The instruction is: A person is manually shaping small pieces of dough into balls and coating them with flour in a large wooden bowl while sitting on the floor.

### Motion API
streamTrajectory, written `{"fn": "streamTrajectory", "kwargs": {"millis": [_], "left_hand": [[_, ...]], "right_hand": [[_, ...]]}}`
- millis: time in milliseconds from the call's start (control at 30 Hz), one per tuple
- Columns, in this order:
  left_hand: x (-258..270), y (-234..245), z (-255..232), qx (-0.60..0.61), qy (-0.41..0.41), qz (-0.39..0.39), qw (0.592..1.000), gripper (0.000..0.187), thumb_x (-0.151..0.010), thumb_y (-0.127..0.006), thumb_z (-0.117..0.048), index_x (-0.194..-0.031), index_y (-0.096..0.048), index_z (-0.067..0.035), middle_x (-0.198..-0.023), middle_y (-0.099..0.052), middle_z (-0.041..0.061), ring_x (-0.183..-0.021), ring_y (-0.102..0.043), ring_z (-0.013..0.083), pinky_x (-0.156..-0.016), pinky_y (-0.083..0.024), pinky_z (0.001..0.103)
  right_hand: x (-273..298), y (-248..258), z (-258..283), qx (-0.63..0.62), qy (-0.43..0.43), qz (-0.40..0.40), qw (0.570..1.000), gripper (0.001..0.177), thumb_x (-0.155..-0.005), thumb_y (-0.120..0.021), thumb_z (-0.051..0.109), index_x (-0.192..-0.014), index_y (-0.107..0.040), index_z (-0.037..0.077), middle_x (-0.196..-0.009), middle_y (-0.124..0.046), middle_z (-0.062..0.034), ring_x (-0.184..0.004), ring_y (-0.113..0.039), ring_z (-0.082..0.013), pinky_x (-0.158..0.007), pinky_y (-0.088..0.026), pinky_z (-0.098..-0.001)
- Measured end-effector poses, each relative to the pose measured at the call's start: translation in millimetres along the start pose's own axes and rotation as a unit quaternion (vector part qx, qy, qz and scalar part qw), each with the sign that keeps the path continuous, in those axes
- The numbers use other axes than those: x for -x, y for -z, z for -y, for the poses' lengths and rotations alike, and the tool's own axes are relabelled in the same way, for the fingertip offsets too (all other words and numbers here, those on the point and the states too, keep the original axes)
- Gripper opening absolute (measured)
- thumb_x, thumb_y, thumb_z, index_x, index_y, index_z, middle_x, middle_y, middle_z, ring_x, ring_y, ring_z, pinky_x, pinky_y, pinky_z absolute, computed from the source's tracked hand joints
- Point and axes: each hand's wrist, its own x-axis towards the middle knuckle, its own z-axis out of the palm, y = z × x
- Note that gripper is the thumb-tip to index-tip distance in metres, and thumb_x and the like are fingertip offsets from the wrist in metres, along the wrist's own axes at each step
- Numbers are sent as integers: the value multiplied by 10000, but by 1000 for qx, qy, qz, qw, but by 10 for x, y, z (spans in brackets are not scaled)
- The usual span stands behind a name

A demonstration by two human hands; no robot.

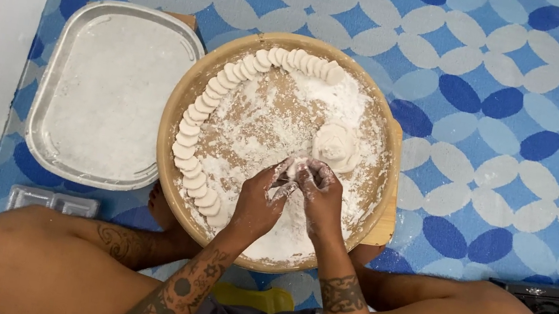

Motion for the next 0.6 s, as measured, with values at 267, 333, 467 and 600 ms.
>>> {"fn": "streamTrajectory", "kwargs": {"millis": [267, 333, 467, 600], "left_hand": [[-52, 203, -65, -54, -74, -37, 995, 423, -818, -755, -22, -1237, -714, -64, -1135, -716, 167, -1097, -690, 371, -959, -553, 470], [-26, 222, -106, -68, -86, -26, 994, 388, -837, -725, 5, -1224, -712, -17, -1161, -701, 198, -1104, -678, 416, -963, -545, 490], [0, 148, 124, -112, -159, -36, 980, 398, -837, -718, 12, -1223, -725, -86, -1103, -694, 114, -1077, -693, 347, -930, -564, 441], [22, 76, 282, -93, -204, -79, 971, 323, -832, -710, 31, -1135, -737, -75, -1023, -696, 93, -1011, -711, 329, -890, -573, 408]], "right_hand": [[7, -19, -10, 29, 27, 90, 995, 242, -914, -715, 75, -1114, -708, -61, -875, -709, -109, -840, -667, -135, -807, -579, -314], [-8, -13, -31, 36, 34, 95, 994, 247, -907, -720, 71, -1114, -708, -64, -859, -703, -97, -828, -664, -125, -801, -573, -298], [-47, 32, -100, 71, 47, 102, 991, 184, -851, -744, 24, -1026, -740, -35, -784, -708, -92, -746, -662, -126, -739, -575, -302], [3, 25, 9, 88, 50, 94, 990, 178, -797, -769, -18, -974, -760, -35, -725, -714, -112, -677, -685, -142, -698, -583, -306]]}}
